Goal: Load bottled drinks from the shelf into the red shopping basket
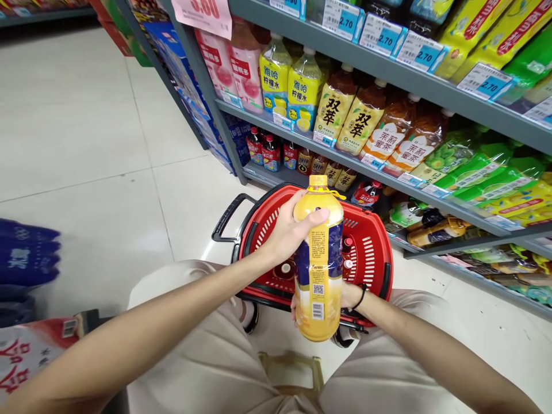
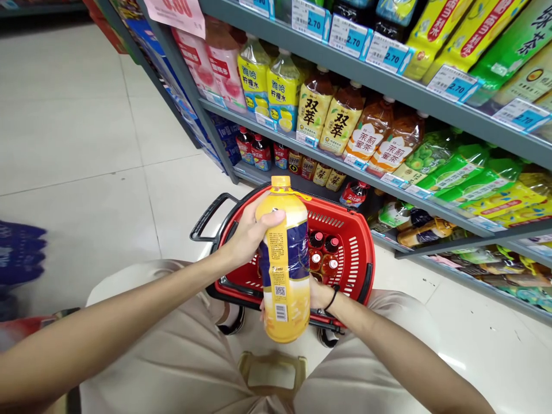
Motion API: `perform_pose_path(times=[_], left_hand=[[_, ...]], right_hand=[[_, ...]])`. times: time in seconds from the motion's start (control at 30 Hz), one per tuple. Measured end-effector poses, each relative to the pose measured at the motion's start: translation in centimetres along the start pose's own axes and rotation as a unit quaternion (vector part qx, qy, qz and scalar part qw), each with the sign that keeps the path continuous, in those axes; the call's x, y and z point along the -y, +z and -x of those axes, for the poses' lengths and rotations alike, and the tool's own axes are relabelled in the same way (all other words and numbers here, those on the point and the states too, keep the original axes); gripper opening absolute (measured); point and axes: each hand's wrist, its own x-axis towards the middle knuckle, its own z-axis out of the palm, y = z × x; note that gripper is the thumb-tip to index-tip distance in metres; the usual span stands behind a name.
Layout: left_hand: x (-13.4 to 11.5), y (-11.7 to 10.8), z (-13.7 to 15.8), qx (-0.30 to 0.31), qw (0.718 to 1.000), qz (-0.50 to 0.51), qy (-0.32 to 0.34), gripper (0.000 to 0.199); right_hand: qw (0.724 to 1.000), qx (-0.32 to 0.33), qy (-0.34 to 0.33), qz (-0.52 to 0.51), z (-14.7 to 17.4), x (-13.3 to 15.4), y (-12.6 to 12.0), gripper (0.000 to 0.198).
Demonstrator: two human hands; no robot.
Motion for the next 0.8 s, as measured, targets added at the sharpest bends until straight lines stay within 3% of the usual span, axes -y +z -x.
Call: perform_pose_path(times=[0.2, 0.43, 0.8], left_hand=[[0.6, -0.1, 0.1, 0.0, 1.0, -0.007, -0.013, 0.053], [0.8, -0.2, 0.2, -0.015, 1.0, -0.002, -0.026, 0.052], [1.1, -0.3, 0.2, -0.013, 0.999, -0.006, -0.034, 0.048]], right_hand=[[1.0, -0.015, 0.004, -0.025, -0.2, -0.6, -0.5, 0.054], [0.999, -0.014, 0.022, -0.039, -0.4, -1.0, -0.9, 0.063], [0.997, -0.036, 0.021, -0.067, -0.2, -2.1, -1.6, 0.054]])
